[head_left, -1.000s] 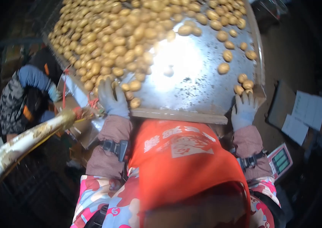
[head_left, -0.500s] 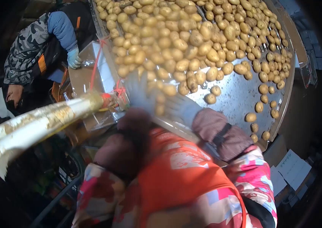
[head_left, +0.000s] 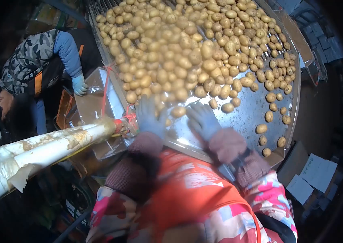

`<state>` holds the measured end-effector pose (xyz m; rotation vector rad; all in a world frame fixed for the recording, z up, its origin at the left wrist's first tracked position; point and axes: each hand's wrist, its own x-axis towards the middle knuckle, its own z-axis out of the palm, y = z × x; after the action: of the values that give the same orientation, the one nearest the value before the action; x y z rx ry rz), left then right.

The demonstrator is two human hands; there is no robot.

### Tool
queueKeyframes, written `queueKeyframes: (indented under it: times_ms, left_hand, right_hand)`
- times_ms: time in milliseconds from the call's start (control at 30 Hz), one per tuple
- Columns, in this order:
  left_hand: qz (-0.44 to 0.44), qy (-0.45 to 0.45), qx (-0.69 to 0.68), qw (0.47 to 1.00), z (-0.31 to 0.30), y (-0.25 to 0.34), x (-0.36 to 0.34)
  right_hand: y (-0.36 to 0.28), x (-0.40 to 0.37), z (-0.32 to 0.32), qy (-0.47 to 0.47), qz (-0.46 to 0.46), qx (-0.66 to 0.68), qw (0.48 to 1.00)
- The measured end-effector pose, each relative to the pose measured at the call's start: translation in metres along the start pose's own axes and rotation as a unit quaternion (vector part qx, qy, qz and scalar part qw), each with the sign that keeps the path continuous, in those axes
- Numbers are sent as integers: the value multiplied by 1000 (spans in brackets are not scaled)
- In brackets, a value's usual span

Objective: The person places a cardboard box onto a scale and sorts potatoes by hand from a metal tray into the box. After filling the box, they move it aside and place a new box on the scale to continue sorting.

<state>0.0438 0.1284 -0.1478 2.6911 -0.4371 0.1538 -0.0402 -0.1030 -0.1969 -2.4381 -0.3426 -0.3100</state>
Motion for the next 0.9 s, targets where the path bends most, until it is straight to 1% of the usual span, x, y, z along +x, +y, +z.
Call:
queueKeyframes:
  times_ms: [33,67,133,167,200,233,300,333,400,433,467,500,533,567,600,667,700,733,767,800,833,867,900]
  left_hand:
    - [-25,-1,15,1000,2,8,5]
    - [-48,-2,30,998,4,16,10]
    - [-81,-74,-16,994,-4,44,36]
    - [-97,-117,-34,988,-7,65,49]
    - [-59,-126,-64,988,12,63,52]
    - [-20,-136,-95,986,45,50,53]
    - [-16,-155,-155,976,66,64,59]
    - [-53,-162,-186,968,67,86,58]
    - [-72,-179,-255,948,80,114,56]
    - [-59,-187,-292,936,90,118,51]
    - [-54,-209,-312,925,88,125,46]
    - [-50,-231,-333,913,75,137,42]
    - [-50,-268,-338,901,62,150,37]
    - [-46,-304,-343,887,49,157,39]
    - [-31,-275,-345,897,48,154,45]
    - [9,-226,-350,909,54,152,71]
    - [-67,-144,-377,912,57,150,95]
    - [-141,-60,-400,904,59,143,132]
    - [-111,-8,-332,937,56,118,173]
    - [-88,48,-257,961,52,93,215]
    - [-2,57,-128,990,49,59,242]
    - [78,88,5,993,47,25,269]
    - [145,3,148,978,59,-7,286]
  right_hand:
    - [3,-27,-8,-51,2,-37,998]
    - [7,-37,-21,-86,-8,-57,995]
    - [24,-28,-30,-40,16,-94,995]
    - [37,-25,-40,-37,51,-59,996]
    - [48,-21,-42,-31,84,-29,996]
    - [56,-21,-47,-24,119,1,993]
    - [50,-34,-66,-3,126,-4,992]
    - [43,-47,-77,4,129,-9,992]
    - [21,-88,-99,69,106,-41,991]
    - [0,-106,-115,30,259,-95,961]
    - [-26,-118,-132,-13,402,-144,904]
    - [-9,-170,-107,128,421,-136,888]
    - [18,-222,-90,268,432,-121,853]
    - [31,-250,-96,277,500,-158,805]
    - [37,-259,-102,285,567,-196,747]
    - [53,-260,-108,324,551,-216,738]
    - [50,-254,-118,340,550,-227,728]
    - [49,-244,-127,357,559,-183,726]
    - [43,-221,-138,374,564,-139,723]
    - [46,-216,-140,377,567,-125,722]
    - [49,-212,-142,379,569,-111,721]
    - [60,-218,-140,365,571,-125,725]
    - [71,-222,-137,354,571,-142,727]
